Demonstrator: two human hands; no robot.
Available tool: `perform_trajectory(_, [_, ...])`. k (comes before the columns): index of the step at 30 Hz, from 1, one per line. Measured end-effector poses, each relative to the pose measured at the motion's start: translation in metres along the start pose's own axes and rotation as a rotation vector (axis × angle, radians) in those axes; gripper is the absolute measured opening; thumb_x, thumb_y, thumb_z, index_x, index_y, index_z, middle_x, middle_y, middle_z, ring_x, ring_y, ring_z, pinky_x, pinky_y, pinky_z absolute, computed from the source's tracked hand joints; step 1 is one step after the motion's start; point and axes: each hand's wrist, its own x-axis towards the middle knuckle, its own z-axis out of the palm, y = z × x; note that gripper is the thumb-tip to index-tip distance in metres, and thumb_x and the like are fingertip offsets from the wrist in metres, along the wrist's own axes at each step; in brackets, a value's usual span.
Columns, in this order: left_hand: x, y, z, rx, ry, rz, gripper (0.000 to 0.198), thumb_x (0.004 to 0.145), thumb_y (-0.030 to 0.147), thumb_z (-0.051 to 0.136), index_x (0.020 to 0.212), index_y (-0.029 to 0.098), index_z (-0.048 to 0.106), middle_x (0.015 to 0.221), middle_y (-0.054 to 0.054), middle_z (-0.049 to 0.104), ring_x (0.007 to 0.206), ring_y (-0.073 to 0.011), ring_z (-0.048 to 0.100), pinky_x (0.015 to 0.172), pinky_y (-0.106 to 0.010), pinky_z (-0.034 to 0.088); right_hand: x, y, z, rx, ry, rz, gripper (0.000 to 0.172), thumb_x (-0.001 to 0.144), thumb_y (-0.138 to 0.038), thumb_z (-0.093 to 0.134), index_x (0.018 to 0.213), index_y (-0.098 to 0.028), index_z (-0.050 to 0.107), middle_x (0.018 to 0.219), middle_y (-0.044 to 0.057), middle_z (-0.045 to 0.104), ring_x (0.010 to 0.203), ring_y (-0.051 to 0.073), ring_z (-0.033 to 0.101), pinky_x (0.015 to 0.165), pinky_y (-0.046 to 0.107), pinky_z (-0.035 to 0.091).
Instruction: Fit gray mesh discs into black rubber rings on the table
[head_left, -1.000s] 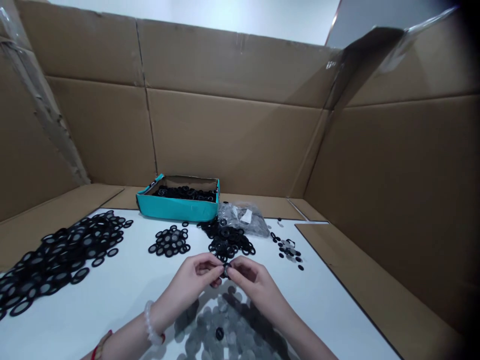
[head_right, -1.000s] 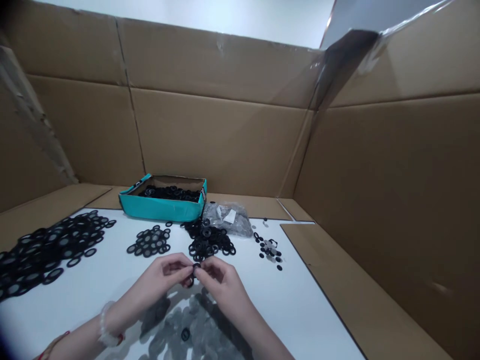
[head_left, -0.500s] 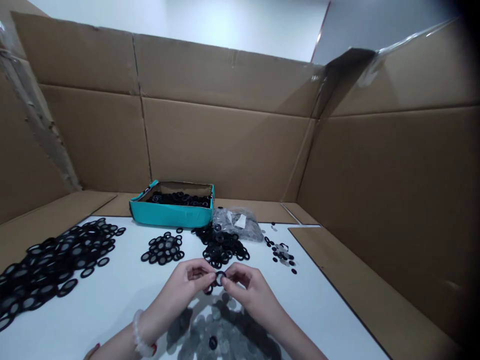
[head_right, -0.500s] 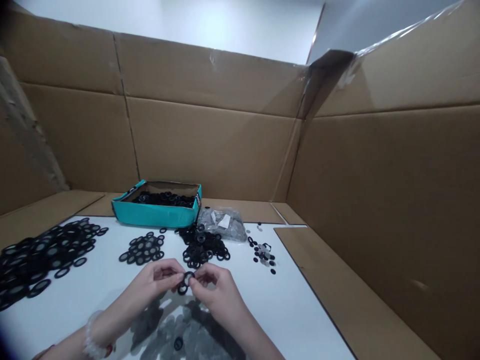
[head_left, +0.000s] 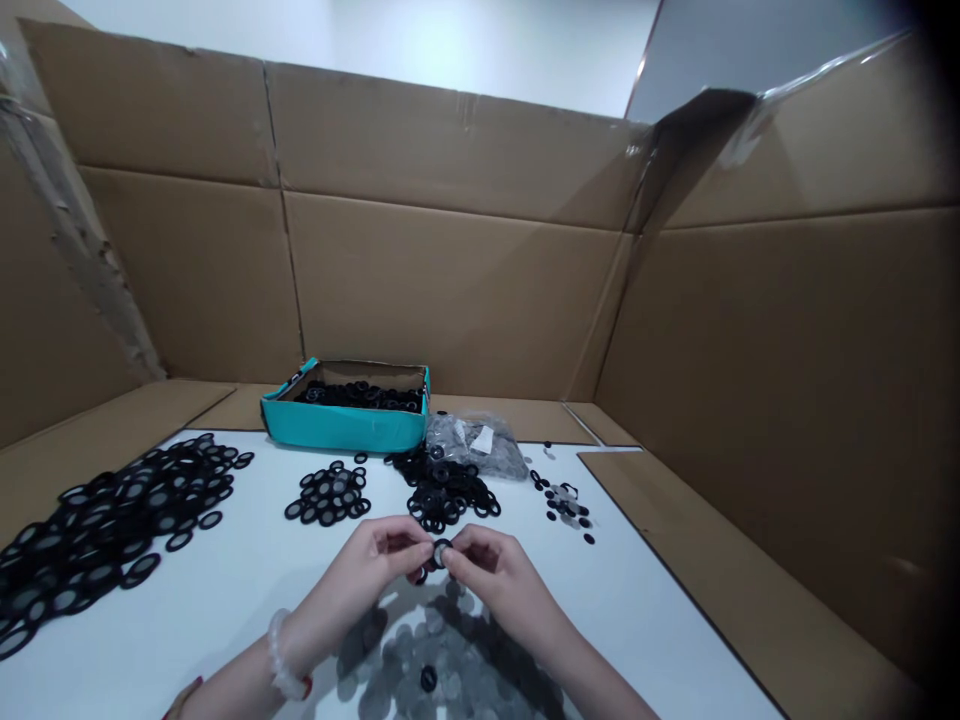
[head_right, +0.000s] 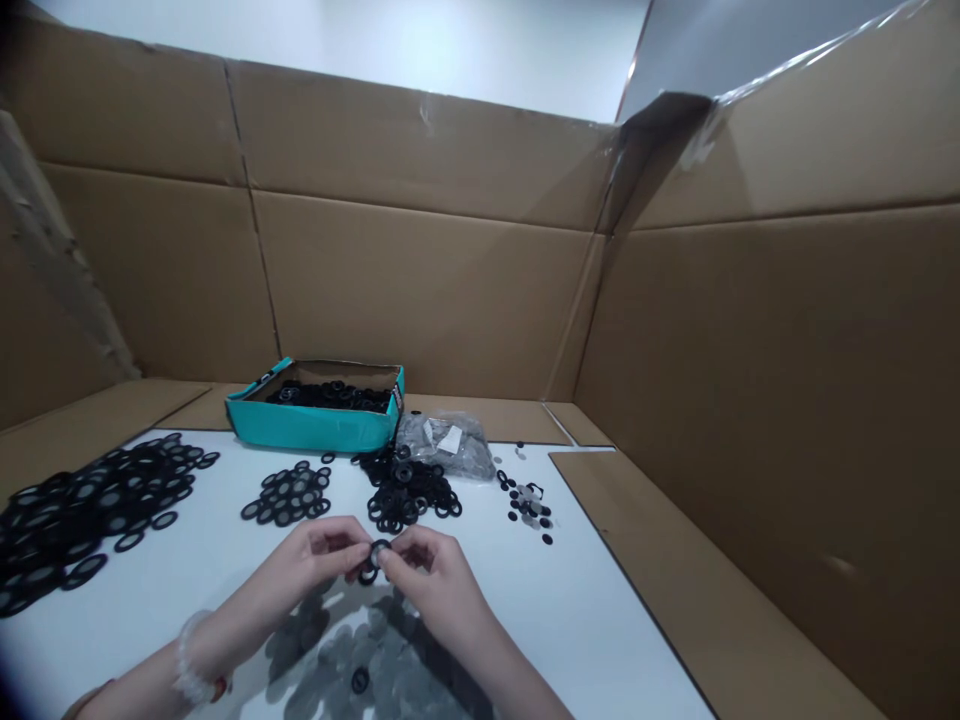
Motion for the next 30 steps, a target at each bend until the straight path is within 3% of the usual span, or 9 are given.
perform_trajectory(6, [-0.0011,0.0012,0.0022,0.0,0.008,0.01,0.017,0.07,0.03,0.058,0.066,0.014,0.06,0.06,0.001,0.054,0.062,-0.0141,0.047,0.059,-0.024,0.034,-0.0012,-0.0049,0.0005,0.006,-0.002,-0.002,0.029,0.072,-0.039,0.059,0.059,-0.017,0.046,0.056,-0.004,0.042,0.054,0.01,0.037,0.051,0.022,0.029])
perform_trajectory(22, [-0.0026,0.0015,0.0033,-0.145,-0.016,-0.064,0.018,0.072,0.031,0.059,0.065,0.014,0.059,0.062,0.001,0.055,0.062,-0.0128,0.047,0.058,-0.022,0.036,0.0002,-0.0013,0.0005,0.034,0.004,-0.017,0.03,0.075,-0.043,0.058,0.064,-0.016,0.051,0.061,-0.002,0.048,0.059,0.012,0.044,0.056,0.024,0.034])
perform_trajectory(27, [-0.0011,-0.0029,0.0036,0.078,0.027,0.058,0.02,0.074,0.034,0.058,0.069,0.014,0.059,0.063,0.0,0.055,0.063,-0.0148,0.049,0.059,-0.023,0.037,-0.0004,-0.0033,0.0019,0.034,0.013,-0.032,0.032,0.07,-0.045,0.063,0.065,-0.017,0.049,0.06,-0.004,0.043,0.057,0.011,0.041,0.054,0.023,0.032])
perform_trajectory(30, [-0.0044,-0.0019,0.0065,0.171,0.037,0.16,0.017,0.079,0.032,0.053,0.081,0.016,0.06,0.077,-0.002,0.059,0.073,-0.0166,0.053,0.067,-0.024,0.04,-0.0018,-0.005,0.0024,0.027,0.02,-0.024,0.032,0.069,-0.045,0.064,0.067,-0.016,0.052,0.062,-0.003,0.044,0.059,0.012,0.042,0.055,0.024,0.032])
